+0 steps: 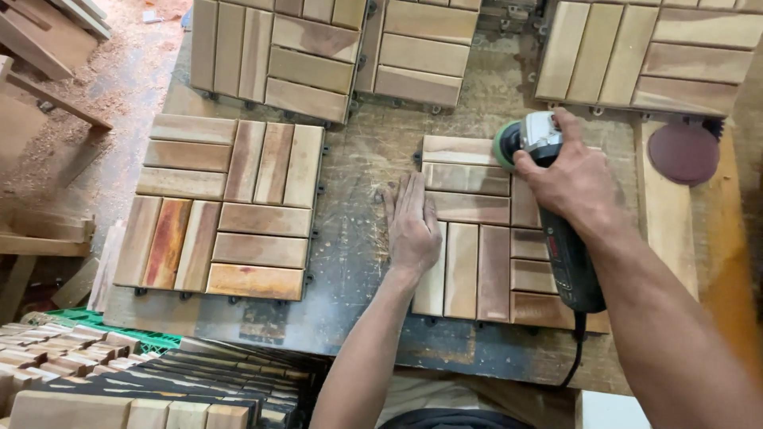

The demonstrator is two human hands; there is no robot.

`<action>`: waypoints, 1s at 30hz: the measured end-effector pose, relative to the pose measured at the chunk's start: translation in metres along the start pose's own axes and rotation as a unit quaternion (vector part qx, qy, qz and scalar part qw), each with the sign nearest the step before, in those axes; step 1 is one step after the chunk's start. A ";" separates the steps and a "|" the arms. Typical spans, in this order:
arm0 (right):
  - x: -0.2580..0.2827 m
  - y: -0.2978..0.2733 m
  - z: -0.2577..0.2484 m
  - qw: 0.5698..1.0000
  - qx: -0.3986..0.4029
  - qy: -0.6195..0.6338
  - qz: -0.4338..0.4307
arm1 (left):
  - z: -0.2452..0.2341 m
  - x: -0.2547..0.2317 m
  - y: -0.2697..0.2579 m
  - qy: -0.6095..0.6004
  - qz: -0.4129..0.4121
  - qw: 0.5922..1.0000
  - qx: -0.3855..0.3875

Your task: The person uses a handheld electric sander to smooth the surface of a wooden block composed of smaller rectangular pieces arranged in a pattern. The person moves the sander across the wood while holding the block steady with their other hand.

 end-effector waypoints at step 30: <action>0.003 -0.011 -0.010 0.997 0.057 0.003 0.043 | -0.028 -0.040 0.011 0.081 0.019 0.996 -0.022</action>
Point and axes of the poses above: each hand's wrist, its own y-axis towards the middle knuckle, its own z-axis out of the palm, x = y × z, the point moved 6 cm from there along y, towards the middle knuckle, and after that the axes turned 5 degrees about -z, right-handed, at the moved point
